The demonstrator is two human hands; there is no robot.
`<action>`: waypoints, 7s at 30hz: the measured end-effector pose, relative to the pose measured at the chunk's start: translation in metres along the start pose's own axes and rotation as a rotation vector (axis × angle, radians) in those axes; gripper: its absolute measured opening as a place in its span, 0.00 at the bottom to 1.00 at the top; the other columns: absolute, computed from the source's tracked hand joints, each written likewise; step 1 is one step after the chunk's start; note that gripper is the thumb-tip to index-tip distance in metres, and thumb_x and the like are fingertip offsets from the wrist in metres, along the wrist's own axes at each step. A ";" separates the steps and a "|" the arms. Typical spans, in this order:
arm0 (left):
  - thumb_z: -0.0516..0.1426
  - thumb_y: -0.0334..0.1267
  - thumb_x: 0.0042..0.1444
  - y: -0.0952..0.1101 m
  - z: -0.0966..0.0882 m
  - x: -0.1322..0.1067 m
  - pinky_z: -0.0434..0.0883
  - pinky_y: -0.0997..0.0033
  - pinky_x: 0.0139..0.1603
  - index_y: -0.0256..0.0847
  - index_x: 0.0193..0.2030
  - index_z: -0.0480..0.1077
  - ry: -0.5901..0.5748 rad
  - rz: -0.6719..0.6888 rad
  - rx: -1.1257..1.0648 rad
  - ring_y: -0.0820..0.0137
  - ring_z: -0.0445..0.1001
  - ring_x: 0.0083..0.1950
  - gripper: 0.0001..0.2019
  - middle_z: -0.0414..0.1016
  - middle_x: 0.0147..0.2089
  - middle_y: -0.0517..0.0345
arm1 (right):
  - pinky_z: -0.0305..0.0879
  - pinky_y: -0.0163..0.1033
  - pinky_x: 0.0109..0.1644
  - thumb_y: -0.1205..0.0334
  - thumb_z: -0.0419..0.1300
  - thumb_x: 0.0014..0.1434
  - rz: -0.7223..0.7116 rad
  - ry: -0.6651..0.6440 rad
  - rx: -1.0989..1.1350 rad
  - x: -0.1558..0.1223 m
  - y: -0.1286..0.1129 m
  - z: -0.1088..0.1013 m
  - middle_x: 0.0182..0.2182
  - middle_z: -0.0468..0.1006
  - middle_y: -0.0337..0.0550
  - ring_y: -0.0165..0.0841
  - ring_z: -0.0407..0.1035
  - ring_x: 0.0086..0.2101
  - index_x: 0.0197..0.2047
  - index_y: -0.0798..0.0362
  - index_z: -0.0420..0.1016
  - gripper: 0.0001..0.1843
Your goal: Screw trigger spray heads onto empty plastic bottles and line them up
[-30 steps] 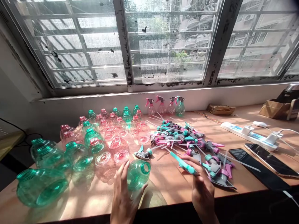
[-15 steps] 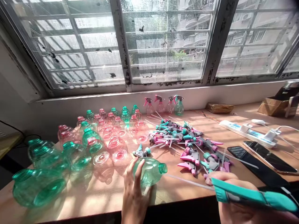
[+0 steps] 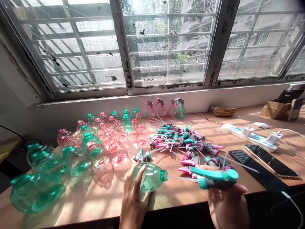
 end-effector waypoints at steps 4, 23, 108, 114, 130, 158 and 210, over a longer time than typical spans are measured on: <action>0.58 0.33 0.68 -0.001 -0.002 0.000 0.69 0.41 0.67 0.58 0.77 0.52 -0.029 0.000 0.005 0.45 0.62 0.72 0.34 0.58 0.74 0.44 | 0.78 0.46 0.41 0.27 0.53 0.67 0.110 -0.096 0.102 -0.013 0.032 0.043 0.42 0.85 0.50 0.49 0.81 0.42 0.52 0.48 0.80 0.34; 0.49 0.60 0.72 -0.014 -0.016 0.017 0.62 0.42 0.76 0.51 0.74 0.62 -0.090 -0.428 -0.596 0.46 0.61 0.78 0.30 0.66 0.76 0.48 | 0.55 0.32 0.21 0.36 0.72 0.56 0.454 -0.308 0.124 -0.005 0.053 0.065 0.18 0.75 0.36 0.28 0.62 0.18 0.27 0.52 0.79 0.26; 0.58 0.70 0.60 -0.006 -0.015 0.022 0.65 0.47 0.73 0.42 0.71 0.62 -0.097 -0.691 -0.939 0.43 0.67 0.73 0.43 0.72 0.72 0.41 | 0.68 0.38 0.29 0.48 0.75 0.58 0.286 -0.565 0.015 -0.012 0.046 0.049 0.31 0.80 0.37 0.34 0.69 0.26 0.42 0.48 0.77 0.17; 0.61 0.59 0.66 -0.007 -0.016 0.011 0.62 0.47 0.77 0.51 0.80 0.52 -0.284 -0.570 -1.023 0.44 0.58 0.79 0.41 0.56 0.82 0.50 | 0.69 0.40 0.30 0.46 0.70 0.63 0.248 -0.407 0.072 -0.012 0.052 0.043 0.22 0.75 0.36 0.36 0.71 0.24 0.34 0.50 0.78 0.16; 0.59 0.52 0.70 -0.017 -0.005 0.003 0.51 0.39 0.79 0.61 0.81 0.46 -0.339 -0.352 -0.870 0.44 0.43 0.83 0.38 0.43 0.85 0.58 | 0.66 0.37 0.30 0.45 0.72 0.60 0.297 -0.346 0.107 -0.013 0.052 0.040 0.20 0.72 0.33 0.32 0.67 0.22 0.40 0.50 0.79 0.17; 0.63 0.53 0.66 -0.004 -0.017 0.012 0.60 0.44 0.78 0.54 0.80 0.52 -0.443 -0.458 -0.952 0.43 0.68 0.74 0.40 0.72 0.74 0.49 | 0.63 0.39 0.27 0.37 0.73 0.54 0.359 -0.309 0.117 -0.016 0.031 0.047 0.19 0.69 0.32 0.33 0.64 0.21 0.36 0.49 0.78 0.24; 0.68 0.53 0.61 -0.005 -0.008 0.009 0.60 0.42 0.77 0.56 0.81 0.48 -0.410 -0.426 -0.987 0.42 0.61 0.78 0.47 0.67 0.77 0.49 | 0.68 0.39 0.31 0.48 0.74 0.58 0.297 -0.352 0.110 -0.016 0.051 0.043 0.20 0.74 0.34 0.34 0.69 0.22 0.36 0.50 0.82 0.14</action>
Point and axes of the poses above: each hand's wrist, its own x-axis towards the middle knuckle, its own z-axis out of the palm, y = z × x, the point moved 2 cm from there along x, towards the middle knuckle
